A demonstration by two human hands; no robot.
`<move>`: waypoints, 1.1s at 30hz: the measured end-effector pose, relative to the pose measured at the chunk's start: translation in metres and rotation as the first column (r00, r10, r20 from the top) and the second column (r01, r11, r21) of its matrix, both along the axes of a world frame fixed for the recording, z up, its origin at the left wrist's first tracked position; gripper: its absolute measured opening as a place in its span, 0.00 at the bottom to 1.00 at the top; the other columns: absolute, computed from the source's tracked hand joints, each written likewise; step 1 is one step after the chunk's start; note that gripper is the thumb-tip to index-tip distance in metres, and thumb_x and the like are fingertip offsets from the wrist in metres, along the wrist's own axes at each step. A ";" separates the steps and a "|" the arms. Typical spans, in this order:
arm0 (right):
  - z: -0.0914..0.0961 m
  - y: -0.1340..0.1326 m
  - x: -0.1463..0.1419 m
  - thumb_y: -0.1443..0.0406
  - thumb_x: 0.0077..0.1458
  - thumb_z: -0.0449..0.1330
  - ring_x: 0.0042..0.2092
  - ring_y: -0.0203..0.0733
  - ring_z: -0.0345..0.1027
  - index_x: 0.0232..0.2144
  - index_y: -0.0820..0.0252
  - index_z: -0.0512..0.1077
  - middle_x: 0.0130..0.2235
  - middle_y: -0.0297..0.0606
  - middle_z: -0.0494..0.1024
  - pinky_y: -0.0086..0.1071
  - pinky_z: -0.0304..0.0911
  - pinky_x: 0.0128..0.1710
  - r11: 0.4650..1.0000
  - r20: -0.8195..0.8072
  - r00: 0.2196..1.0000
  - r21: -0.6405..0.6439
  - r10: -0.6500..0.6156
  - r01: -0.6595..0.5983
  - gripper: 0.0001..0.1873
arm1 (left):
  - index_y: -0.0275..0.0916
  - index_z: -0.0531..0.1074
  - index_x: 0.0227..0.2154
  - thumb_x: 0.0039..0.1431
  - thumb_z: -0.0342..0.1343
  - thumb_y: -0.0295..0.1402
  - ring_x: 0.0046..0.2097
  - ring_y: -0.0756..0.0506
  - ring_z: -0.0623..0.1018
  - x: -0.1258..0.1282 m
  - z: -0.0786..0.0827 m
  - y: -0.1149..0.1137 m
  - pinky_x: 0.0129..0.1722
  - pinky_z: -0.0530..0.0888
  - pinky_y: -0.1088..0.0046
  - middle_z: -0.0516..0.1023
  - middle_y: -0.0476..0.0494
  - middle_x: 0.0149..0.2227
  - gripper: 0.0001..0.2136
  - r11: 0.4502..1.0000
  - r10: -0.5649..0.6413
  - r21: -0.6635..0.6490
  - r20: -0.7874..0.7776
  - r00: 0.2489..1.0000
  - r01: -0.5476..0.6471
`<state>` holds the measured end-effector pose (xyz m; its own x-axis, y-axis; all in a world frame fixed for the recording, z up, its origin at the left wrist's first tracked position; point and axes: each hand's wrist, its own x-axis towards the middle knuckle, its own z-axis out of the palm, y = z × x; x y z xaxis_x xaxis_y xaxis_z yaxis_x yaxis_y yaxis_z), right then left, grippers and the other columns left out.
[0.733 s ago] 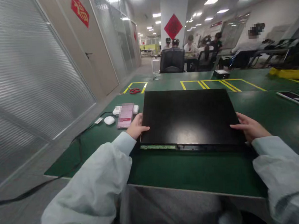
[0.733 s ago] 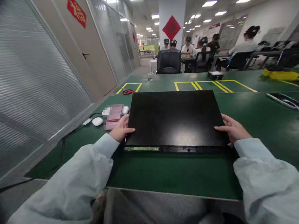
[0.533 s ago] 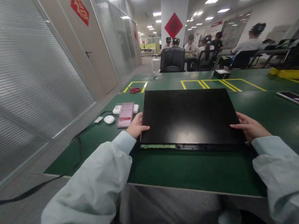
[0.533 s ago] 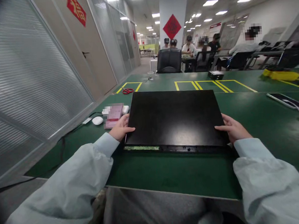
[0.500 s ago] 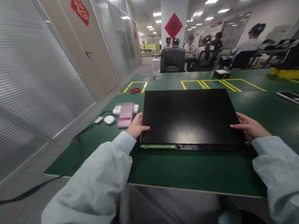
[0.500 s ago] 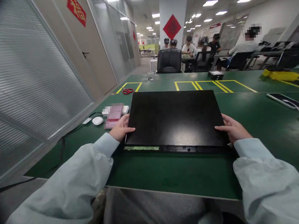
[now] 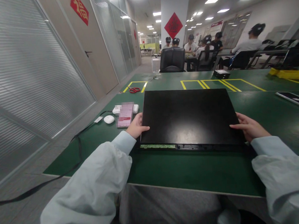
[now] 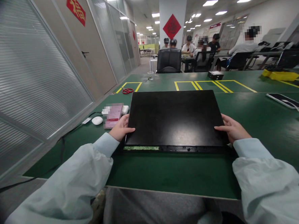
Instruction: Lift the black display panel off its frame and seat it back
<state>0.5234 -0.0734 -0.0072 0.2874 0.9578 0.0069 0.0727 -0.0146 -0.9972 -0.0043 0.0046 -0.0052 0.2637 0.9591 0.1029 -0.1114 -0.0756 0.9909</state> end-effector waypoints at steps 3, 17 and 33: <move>0.001 0.000 -0.001 0.65 0.28 0.82 0.64 0.64 0.82 0.51 0.43 0.83 0.56 0.39 0.90 0.52 0.78 0.66 0.999 -0.030 0.999 -0.041 -0.035 0.034 0.42 | 0.41 0.71 0.59 0.35 0.77 0.25 0.75 0.23 0.74 0.000 0.000 0.000 0.77 0.68 0.36 0.84 0.33 0.61 0.42 1.000 -0.005 0.017 -0.015 1.000 0.005; -0.005 0.001 -0.002 0.66 0.25 0.83 0.72 0.65 0.74 0.51 0.43 0.85 0.61 0.37 0.89 0.53 0.73 0.72 0.996 -0.044 0.996 0.021 -0.083 0.084 0.44 | 0.42 0.71 0.57 0.38 0.80 0.25 0.75 0.26 0.75 -0.003 -0.005 0.004 0.80 0.65 0.39 0.83 0.34 0.64 0.40 0.997 -0.045 0.060 0.014 0.999 0.044; -0.014 0.003 0.007 0.60 0.27 0.86 0.74 0.64 0.72 0.54 0.44 0.84 0.62 0.36 0.87 0.55 0.64 0.78 0.991 0.068 0.995 0.110 -0.079 0.071 0.45 | 0.39 0.72 0.62 0.39 0.80 0.27 0.78 0.22 0.70 -0.005 -0.003 0.003 0.83 0.57 0.36 0.79 0.29 0.67 0.43 0.988 -0.006 0.151 -0.095 0.995 0.020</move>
<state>0.5306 -0.0704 -0.0208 0.3533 0.9262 0.1318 0.1475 0.0840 -0.9855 -0.0091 0.0078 -0.0082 0.2917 0.9307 0.2208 -0.0202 -0.2248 0.9742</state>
